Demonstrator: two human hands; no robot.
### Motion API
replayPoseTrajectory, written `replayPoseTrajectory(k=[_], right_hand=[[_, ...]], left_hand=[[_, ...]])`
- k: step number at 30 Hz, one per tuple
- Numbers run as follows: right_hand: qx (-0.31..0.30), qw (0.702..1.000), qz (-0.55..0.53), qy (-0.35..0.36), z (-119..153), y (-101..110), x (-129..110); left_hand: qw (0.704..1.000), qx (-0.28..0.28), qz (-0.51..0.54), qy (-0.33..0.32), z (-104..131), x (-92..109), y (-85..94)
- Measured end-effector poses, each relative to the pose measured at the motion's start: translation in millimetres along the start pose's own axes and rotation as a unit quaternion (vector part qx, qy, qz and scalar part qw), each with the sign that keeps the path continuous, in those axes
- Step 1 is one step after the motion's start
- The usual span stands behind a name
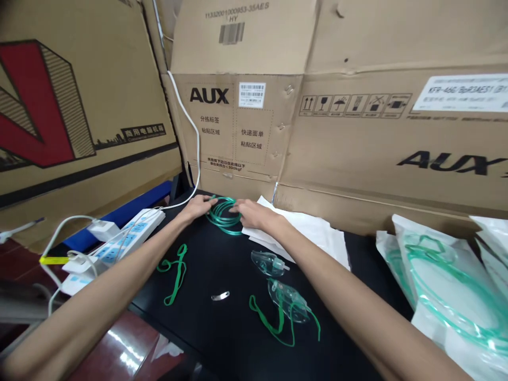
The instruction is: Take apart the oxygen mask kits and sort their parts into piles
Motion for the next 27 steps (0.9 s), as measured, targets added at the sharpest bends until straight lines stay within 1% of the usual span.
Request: replayPoseTrajectory(k=[2,4,6,8,10,12,14,15,17,20,24,27], right_hand=[[0.026,0.999,-0.014,-0.013,16.8,10.5,-7.5],[0.056,0.997,-0.025,-0.039,41.4,25.7,-19.4],[0.078,0.993,-0.037,-0.077,72.7,37.7,-33.9],[0.094,0.987,-0.048,-0.122,106.4,41.7,-48.5],[0.105,0.979,-0.062,-0.164,136.2,36.9,-61.3],[0.111,0.971,-0.077,-0.195,156.4,26.1,-71.4],[0.112,0.966,-0.09,-0.213,165.1,13.4,-78.9],[0.111,0.965,-0.093,-0.218,165.6,7.6,-81.6],[0.106,0.964,-0.097,-0.225,162.1,-2.0,-85.4],[0.102,0.962,-0.098,-0.235,154.5,-10.2,-87.6],[0.107,0.96,-0.099,-0.237,154.3,-12.5,-90.2],[0.117,0.959,-0.104,-0.237,160.4,-12.5,-94.1]], left_hand=[[0.999,0.018,-0.045,-0.018,7.9,4.3,-2.6],[0.996,0.036,-0.067,-0.052,23.9,7.9,-2.0],[0.991,0.038,-0.08,-0.098,48.4,9.4,-0.9],[0.985,0.018,-0.088,-0.148,79.0,8.2,-1.4],[0.977,-0.019,-0.098,-0.191,110.7,4.5,-4.9],[0.969,-0.045,-0.108,-0.216,137.7,0.1,-10.7],[0.965,-0.057,-0.117,-0.228,155.8,-3.2,-18.4],[0.963,-0.06,-0.121,-0.231,161.0,-3.8,-22.8],[0.961,-0.061,-0.131,-0.235,164.0,-2.4,-32.8],[0.96,-0.044,-0.141,-0.237,154.5,6.4,-49.2],[0.963,-0.012,-0.144,-0.228,134.8,23.8,-67.1],[0.962,-0.016,-0.138,-0.235,128.4,32.9,-73.7]])
Point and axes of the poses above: each hand's wrist, its own z-axis away from the middle knuckle, its own y-axis out of the back of the hand, x = y × z, the point moved 2 cm from there along -z, towards the middle knuckle, and after that the axes turned 12 degrees about y, right-handed, at the moved point
